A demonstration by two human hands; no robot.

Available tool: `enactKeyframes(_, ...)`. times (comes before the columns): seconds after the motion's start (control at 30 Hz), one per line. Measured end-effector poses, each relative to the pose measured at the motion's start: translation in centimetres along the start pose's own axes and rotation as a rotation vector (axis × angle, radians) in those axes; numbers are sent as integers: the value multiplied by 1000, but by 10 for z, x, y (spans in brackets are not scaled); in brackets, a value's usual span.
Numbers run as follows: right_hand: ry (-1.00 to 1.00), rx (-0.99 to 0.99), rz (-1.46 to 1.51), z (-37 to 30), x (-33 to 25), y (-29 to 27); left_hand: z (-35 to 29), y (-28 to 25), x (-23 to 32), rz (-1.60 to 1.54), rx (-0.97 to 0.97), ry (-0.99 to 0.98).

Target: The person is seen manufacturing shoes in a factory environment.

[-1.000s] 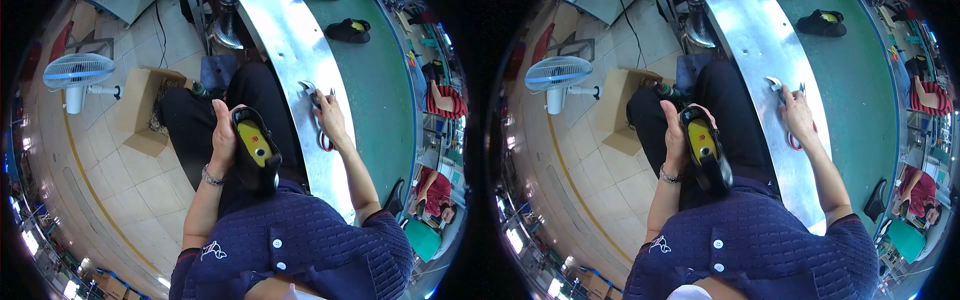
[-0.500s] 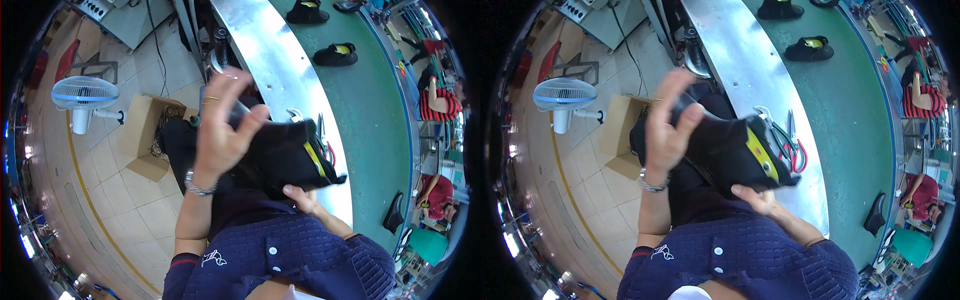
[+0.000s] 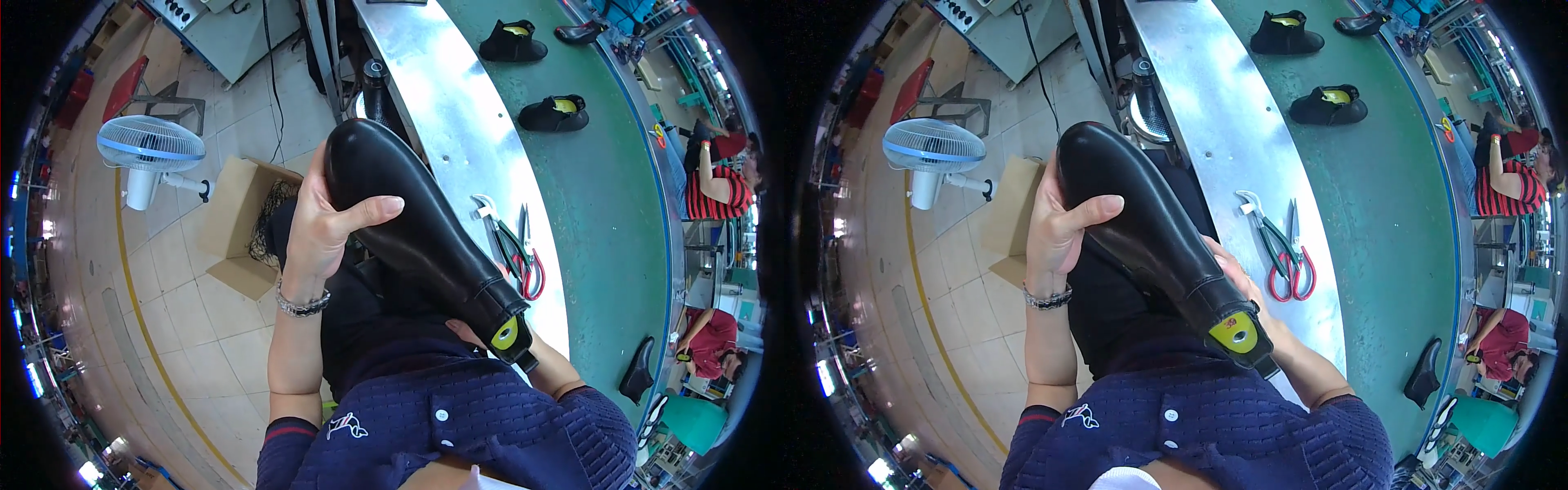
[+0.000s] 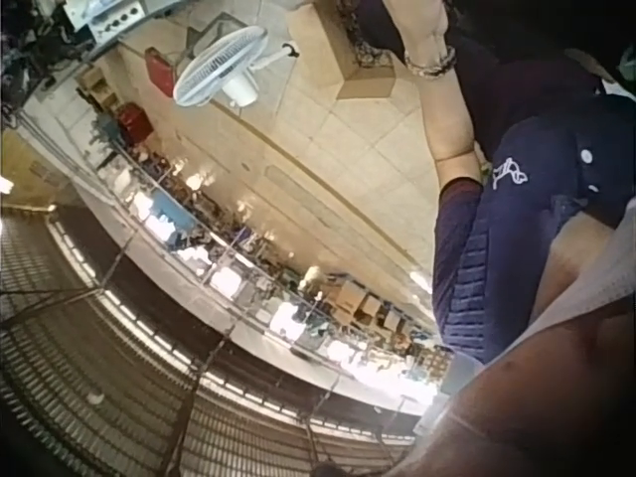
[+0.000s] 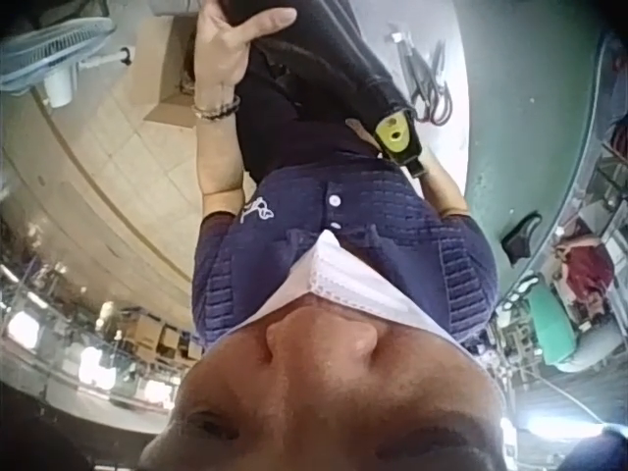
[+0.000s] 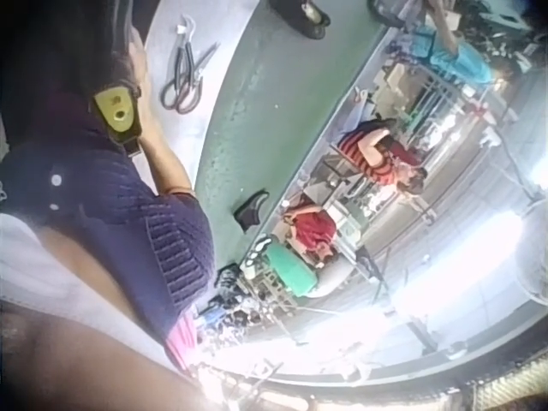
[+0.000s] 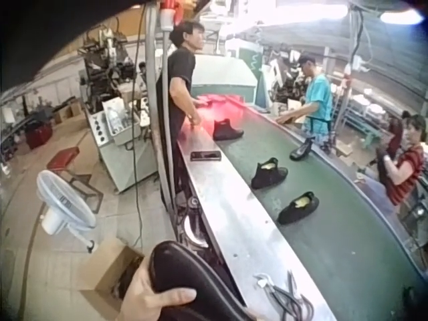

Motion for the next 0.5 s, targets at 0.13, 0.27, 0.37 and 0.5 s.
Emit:
enactKeyframes(0.13,-31,-38,-213,6,3,3,3,4,3,-12,52,41)
enactKeyframes(0.27,113,-104,65,19,2,1,10,12,5,36,92,123)
enactKeyframes(0.37,-34,79,392,32,-9,10,8,26,14,99,215,206)
enactKeyframes(0.5,705,-6,570,-9,59,35,-9,66,33,217,200,558)
Point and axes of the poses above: each hand's wrist, its own z-axis towards the middle knuckle, its own y-axis out of the palm, x = y × z, the point moved 3 cm from there along z, towards the middle knuckle, and after that the axes turned 3 degrees about x, right-handed, at the moved point
